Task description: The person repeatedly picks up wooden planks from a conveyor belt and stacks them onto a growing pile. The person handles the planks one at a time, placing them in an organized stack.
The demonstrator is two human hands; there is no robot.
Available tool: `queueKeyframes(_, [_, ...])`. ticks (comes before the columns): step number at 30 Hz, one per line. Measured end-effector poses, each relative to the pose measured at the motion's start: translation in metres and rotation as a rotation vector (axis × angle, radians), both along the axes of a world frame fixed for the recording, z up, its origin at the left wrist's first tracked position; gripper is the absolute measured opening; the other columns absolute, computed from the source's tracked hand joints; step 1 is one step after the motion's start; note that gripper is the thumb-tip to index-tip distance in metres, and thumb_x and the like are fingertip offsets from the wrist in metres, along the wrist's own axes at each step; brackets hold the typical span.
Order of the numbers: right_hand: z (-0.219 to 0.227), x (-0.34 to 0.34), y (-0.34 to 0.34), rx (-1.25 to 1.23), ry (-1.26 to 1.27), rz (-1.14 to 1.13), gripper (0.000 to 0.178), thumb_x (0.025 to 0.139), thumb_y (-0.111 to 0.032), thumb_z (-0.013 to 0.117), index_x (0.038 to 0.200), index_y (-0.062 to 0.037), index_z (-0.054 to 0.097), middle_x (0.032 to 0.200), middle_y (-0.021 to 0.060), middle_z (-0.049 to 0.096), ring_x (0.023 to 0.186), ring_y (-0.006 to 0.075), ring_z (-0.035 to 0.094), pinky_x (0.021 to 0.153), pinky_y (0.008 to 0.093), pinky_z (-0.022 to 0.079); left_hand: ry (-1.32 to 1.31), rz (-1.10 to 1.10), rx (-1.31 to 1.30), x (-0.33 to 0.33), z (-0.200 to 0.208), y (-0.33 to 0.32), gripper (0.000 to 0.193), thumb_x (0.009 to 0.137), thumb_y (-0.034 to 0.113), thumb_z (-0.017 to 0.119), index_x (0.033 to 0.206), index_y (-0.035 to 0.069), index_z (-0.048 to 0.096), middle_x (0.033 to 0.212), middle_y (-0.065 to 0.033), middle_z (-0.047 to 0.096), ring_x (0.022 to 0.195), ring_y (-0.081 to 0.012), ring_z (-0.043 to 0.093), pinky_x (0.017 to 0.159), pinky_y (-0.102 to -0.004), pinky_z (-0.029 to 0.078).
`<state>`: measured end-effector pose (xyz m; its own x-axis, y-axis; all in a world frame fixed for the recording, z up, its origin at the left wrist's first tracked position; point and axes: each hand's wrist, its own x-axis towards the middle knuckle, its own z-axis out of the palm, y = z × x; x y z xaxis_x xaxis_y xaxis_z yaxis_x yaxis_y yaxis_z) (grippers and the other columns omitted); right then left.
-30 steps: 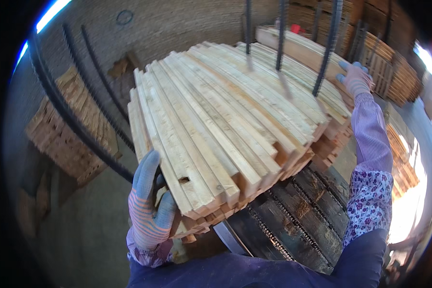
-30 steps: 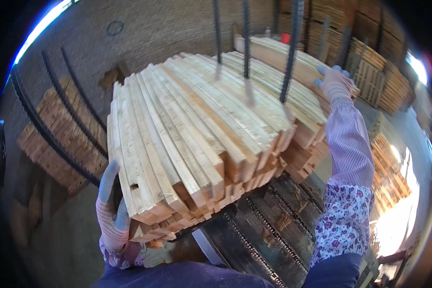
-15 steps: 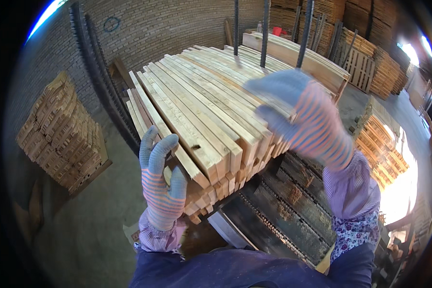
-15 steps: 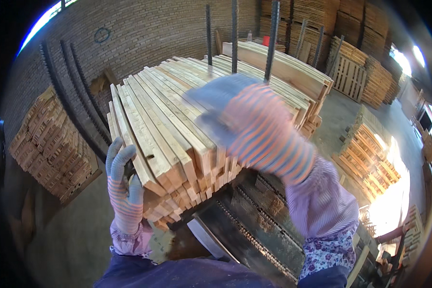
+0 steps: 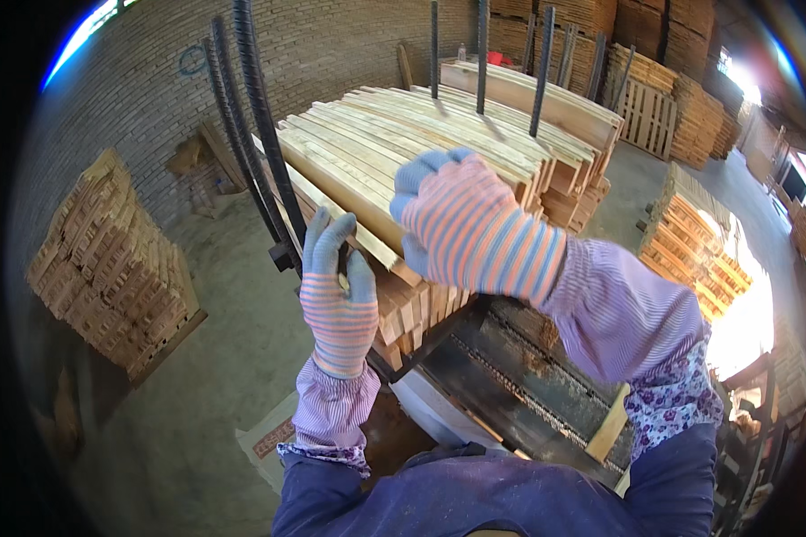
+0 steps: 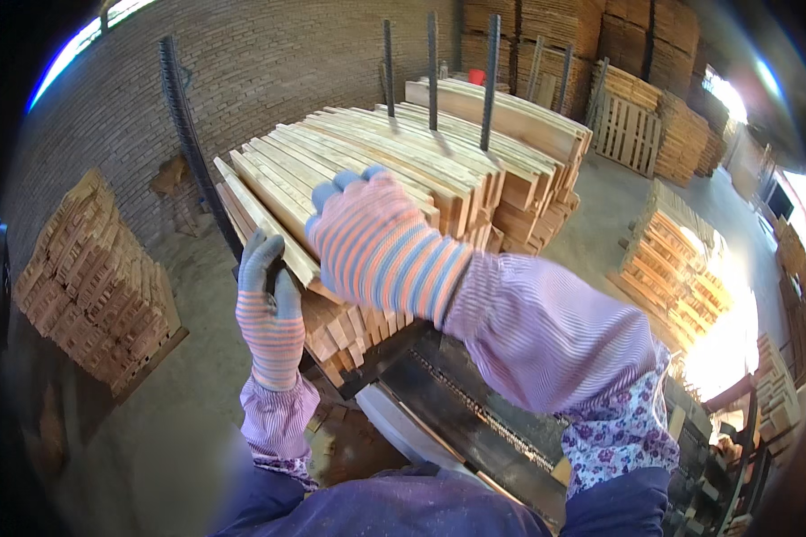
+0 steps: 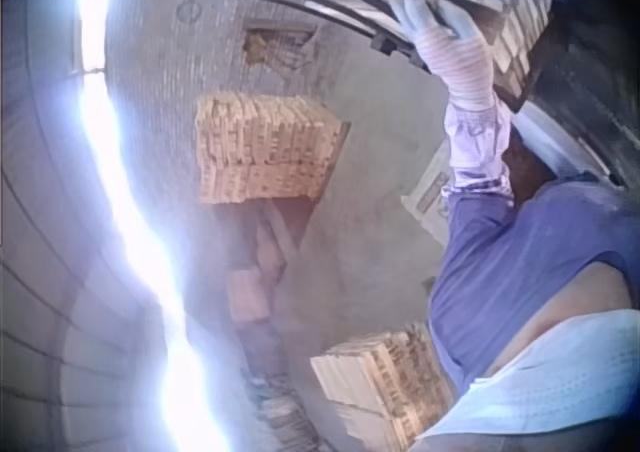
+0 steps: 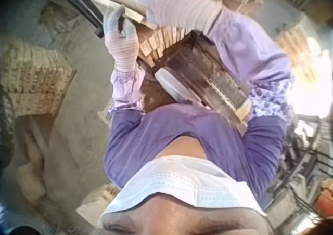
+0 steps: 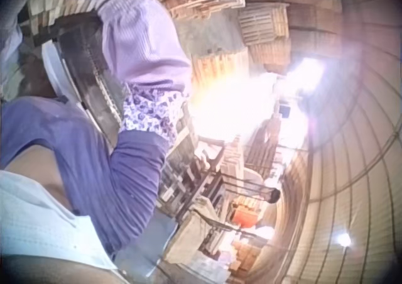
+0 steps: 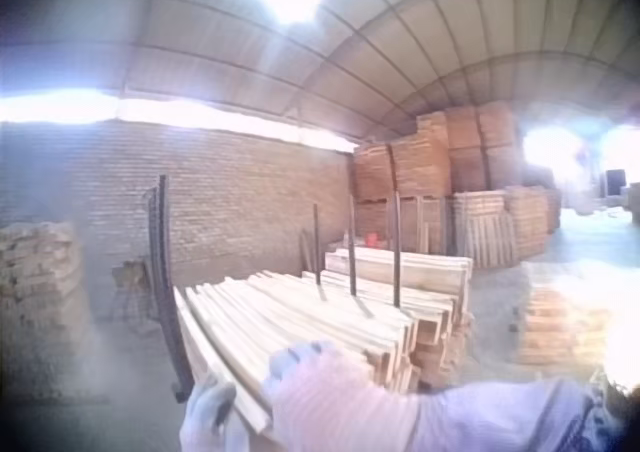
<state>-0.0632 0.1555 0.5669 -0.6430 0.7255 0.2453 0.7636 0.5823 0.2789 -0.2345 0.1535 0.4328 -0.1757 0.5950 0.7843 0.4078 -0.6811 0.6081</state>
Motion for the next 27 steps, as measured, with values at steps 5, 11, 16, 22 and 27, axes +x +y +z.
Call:
queueKeyframes(5, [0.027,0.020,-0.054,-0.116,0.116,0.010,0.026,0.076,-0.025,0.069,0.087,-0.0010,0.070,0.097,0.0190,0.067,0.091,0.0372,0.067,0.088,0.0496,0.050,-0.019,-0.055,0.002,0.001,0.004,-0.008,0.042,0.090,-0.010,0.053,0.128,0.000,0.067,0.139,-0.0225,0.062,0.140,-0.0363,0.054,0.116,-0.0418,0.042])
queueKeyframes(11, [0.004,0.073,-0.149,-0.417,0.483,-0.182,0.045,0.085,-0.015,0.066,0.127,0.0001,0.059,0.109,0.0257,0.069,0.084,0.0391,0.072,0.079,0.0473,0.061,0.078,-0.135,0.021,0.002,-0.002,-0.001,0.042,0.098,-0.007,0.051,0.138,-0.002,0.061,0.143,-0.0146,0.060,0.135,-0.0240,0.055,0.116,-0.0354,0.041])
queueKeyframes(16, [0.005,0.097,-0.160,-0.654,0.548,-0.258,0.056,0.092,-0.016,0.064,0.143,-0.0002,0.049,0.095,0.0246,0.073,0.084,0.0380,0.074,0.075,0.0444,0.061,0.016,-0.265,-0.217,-0.009,-0.012,0.021,0.051,0.100,0.007,0.061,0.149,-0.002,0.051,0.148,-0.0157,0.056,0.133,-0.0248,0.052,0.116,-0.0402,0.040])
queueKeyframes(22, [-0.005,0.232,-0.282,-0.188,1.122,-0.058,0.060,0.092,-0.015,0.064,0.149,-0.0018,0.050,0.127,0.0178,0.070,0.113,0.0302,0.070,0.097,0.0438,0.057,0.255,-0.358,-0.442,-0.024,0.015,0.003,0.060,0.099,0.022,0.066,0.155,0.006,0.049,0.162,-0.0121,0.042,0.145,-0.0271,0.044,0.122,-0.0410,0.032])
queueKeyframes(27, [-0.103,0.324,-0.448,0.233,1.241,-0.819,0.072,0.092,-0.013,0.065,0.159,-0.0042,0.039,0.133,0.0146,0.066,0.126,0.0246,0.062,0.108,0.0416,0.050,0.238,-0.272,-0.204,0.037,0.042,-0.035,0.061,0.104,0.035,0.059,0.150,-0.004,0.051,0.152,-0.0239,0.050,0.140,-0.0328,0.051,0.116,-0.0423,0.040])
